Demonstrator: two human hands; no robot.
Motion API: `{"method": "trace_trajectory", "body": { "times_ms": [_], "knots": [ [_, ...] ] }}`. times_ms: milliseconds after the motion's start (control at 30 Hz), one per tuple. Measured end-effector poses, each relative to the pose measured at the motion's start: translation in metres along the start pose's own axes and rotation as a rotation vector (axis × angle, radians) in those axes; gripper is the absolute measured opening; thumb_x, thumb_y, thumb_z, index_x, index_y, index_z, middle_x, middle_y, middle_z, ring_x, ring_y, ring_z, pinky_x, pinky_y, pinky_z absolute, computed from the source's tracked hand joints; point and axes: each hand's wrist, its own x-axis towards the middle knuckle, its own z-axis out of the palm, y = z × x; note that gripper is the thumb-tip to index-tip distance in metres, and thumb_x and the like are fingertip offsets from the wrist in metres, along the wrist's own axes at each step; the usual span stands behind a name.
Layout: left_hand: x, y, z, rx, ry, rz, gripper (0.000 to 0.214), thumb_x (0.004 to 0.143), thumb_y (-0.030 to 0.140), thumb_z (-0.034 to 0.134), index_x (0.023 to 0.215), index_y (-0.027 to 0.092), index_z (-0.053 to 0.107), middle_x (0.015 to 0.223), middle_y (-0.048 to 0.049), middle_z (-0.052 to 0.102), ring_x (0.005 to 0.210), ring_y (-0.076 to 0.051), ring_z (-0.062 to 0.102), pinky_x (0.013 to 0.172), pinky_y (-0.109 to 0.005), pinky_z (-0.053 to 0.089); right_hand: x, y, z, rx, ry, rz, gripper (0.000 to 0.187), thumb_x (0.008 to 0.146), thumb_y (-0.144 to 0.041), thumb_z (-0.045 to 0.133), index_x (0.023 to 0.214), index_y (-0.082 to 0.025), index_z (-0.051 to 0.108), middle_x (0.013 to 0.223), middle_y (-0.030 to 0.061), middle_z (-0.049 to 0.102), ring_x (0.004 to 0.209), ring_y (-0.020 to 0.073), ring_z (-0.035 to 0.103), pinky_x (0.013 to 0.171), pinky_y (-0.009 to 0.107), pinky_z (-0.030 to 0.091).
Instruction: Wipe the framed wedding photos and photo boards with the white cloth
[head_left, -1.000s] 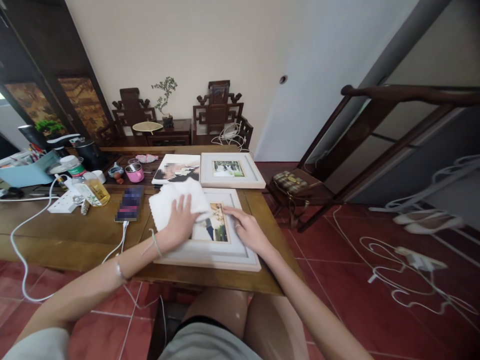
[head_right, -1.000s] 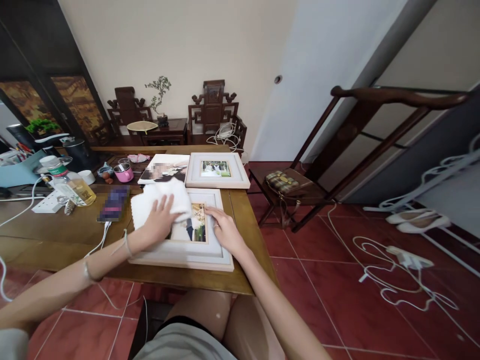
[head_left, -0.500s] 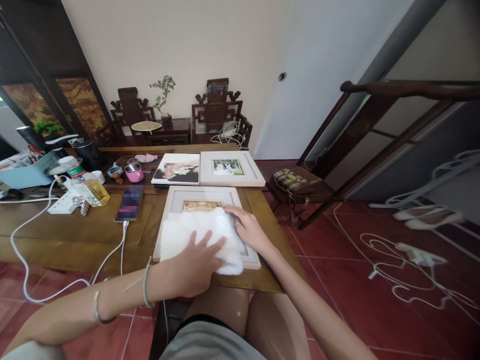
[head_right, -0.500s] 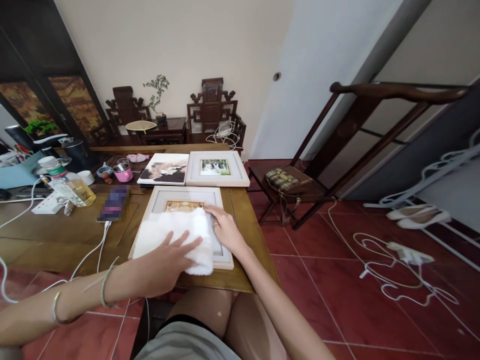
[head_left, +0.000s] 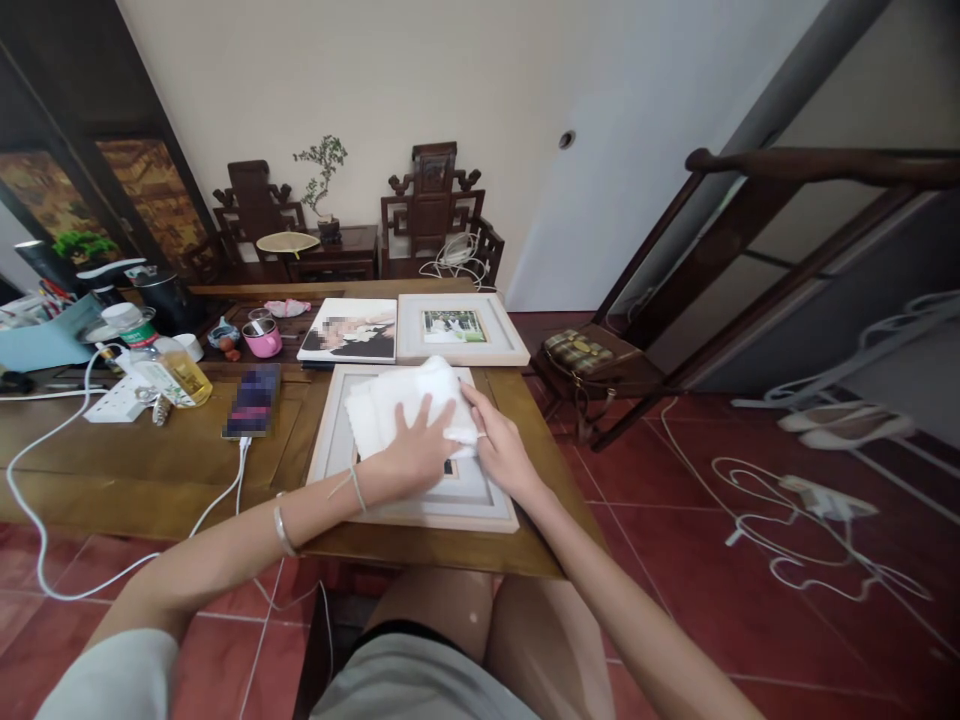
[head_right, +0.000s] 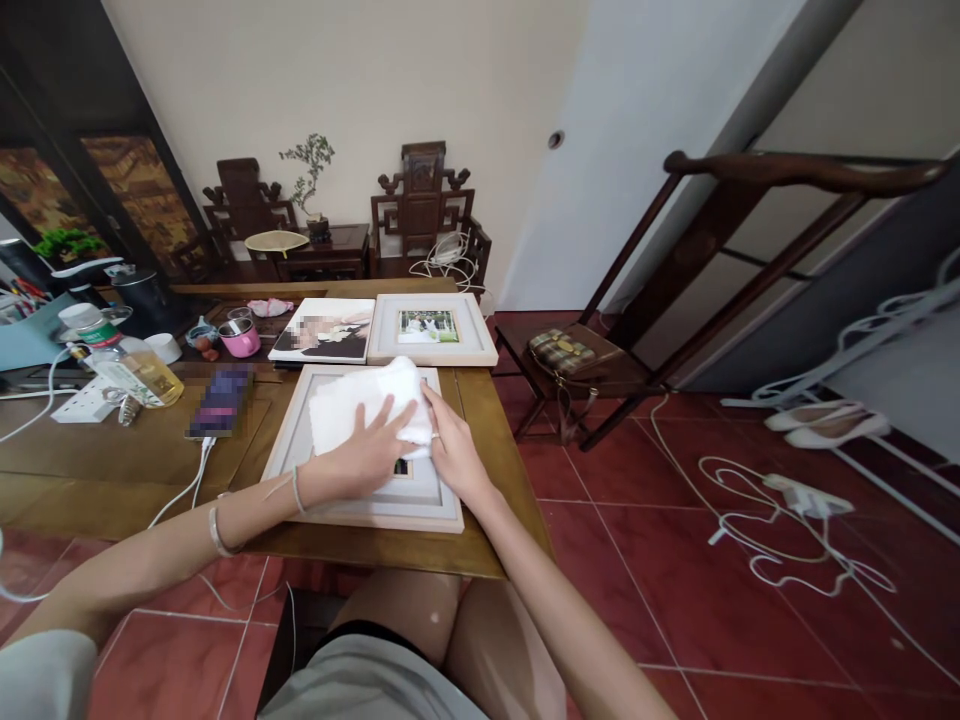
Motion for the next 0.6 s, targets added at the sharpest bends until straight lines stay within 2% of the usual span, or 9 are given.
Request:
{"method": "trace_trajectory", "body": {
  "times_ms": [200, 300, 367, 467, 533, 600],
  "knots": [
    [-0.055, 0.022, -0.008, 0.061, 0.02, 0.146, 0.041, 0.083, 0.014, 0.047, 0.121, 0.023, 0.06, 0.155, -0.0138, 0.022, 0.14, -0.043, 0.02, 0.099, -0.07, 0.031, 0.002, 0.0, 0.003, -0.043, 0.003, 0.071, 0.043, 0.091, -0.021, 0.038, 0.132, -0.022, 0.051, 0.131, 0.008, 0.059, 0.121, 0.0238, 0.054, 0.104, 0.042, 0.042],
    [-0.065, 0.02, -0.007, 0.07, 0.022, 0.134, 0.038, 0.084, 0.015, 0.047, 0.118, 0.021, 0.062, 0.154, -0.0132, 0.025, 0.139, -0.042, 0.023, 0.097, -0.07, 0.033, 0.003, -0.002, 0.003, -0.039, -0.055, 0.039, 0.045, 0.088, -0.015, 0.04, 0.129, -0.025, 0.055, 0.128, 0.0054, 0.062, 0.119, 0.0223, 0.056, 0.103, 0.041, 0.043],
    [-0.059, 0.013, -0.005, 0.066, 0.018, 0.095, 0.039, 0.083, 0.014, 0.047, 0.119, 0.021, 0.062, 0.154, -0.0129, 0.025, 0.139, -0.042, 0.023, 0.096, -0.072, 0.033, 0.003, -0.003, 0.003, -0.036, -0.093, 0.023, 0.047, 0.086, -0.011, 0.039, 0.127, -0.025, 0.057, 0.126, 0.0047, 0.063, 0.117, 0.0214, 0.058, 0.102, 0.04, 0.044],
    [-0.038, -0.006, 0.0, 0.074, 0.015, -0.052, 0.044, 0.083, 0.011, 0.046, 0.124, 0.021, 0.059, 0.154, -0.0139, 0.024, 0.139, -0.044, 0.022, 0.095, -0.075, 0.029, 0.002, -0.001, 0.003, -0.037, -0.132, 0.01, 0.047, 0.083, -0.008, 0.04, 0.122, -0.023, 0.061, 0.125, 0.0055, 0.064, 0.118, 0.0214, 0.057, 0.104, 0.04, 0.042],
    [-0.02, -0.022, 0.002, 0.093, 0.053, -0.122, 0.047, 0.083, 0.008, 0.045, 0.127, 0.021, 0.057, 0.155, -0.0125, 0.022, 0.14, -0.043, 0.019, 0.097, -0.075, 0.025, 0.002, 0.001, 0.003, -0.036, -0.158, 0.009, 0.048, 0.081, -0.006, 0.04, 0.121, -0.022, 0.061, 0.125, 0.0065, 0.064, 0.119, 0.0214, 0.057, 0.104, 0.04, 0.041],
    [-0.001, -0.036, 0.001, 0.113, 0.133, -0.107, 0.054, 0.082, 0.003, 0.045, 0.132, 0.021, 0.051, 0.157, -0.0105, 0.015, 0.142, -0.039, 0.014, 0.103, -0.07, 0.022, 0.001, 0.002, 0.003, -0.016, -0.165, 0.021, 0.054, 0.078, -0.004, 0.041, 0.126, -0.022, 0.057, 0.123, 0.0068, 0.065, 0.118, 0.0211, 0.057, 0.103, 0.04, 0.043]
  ]
}}
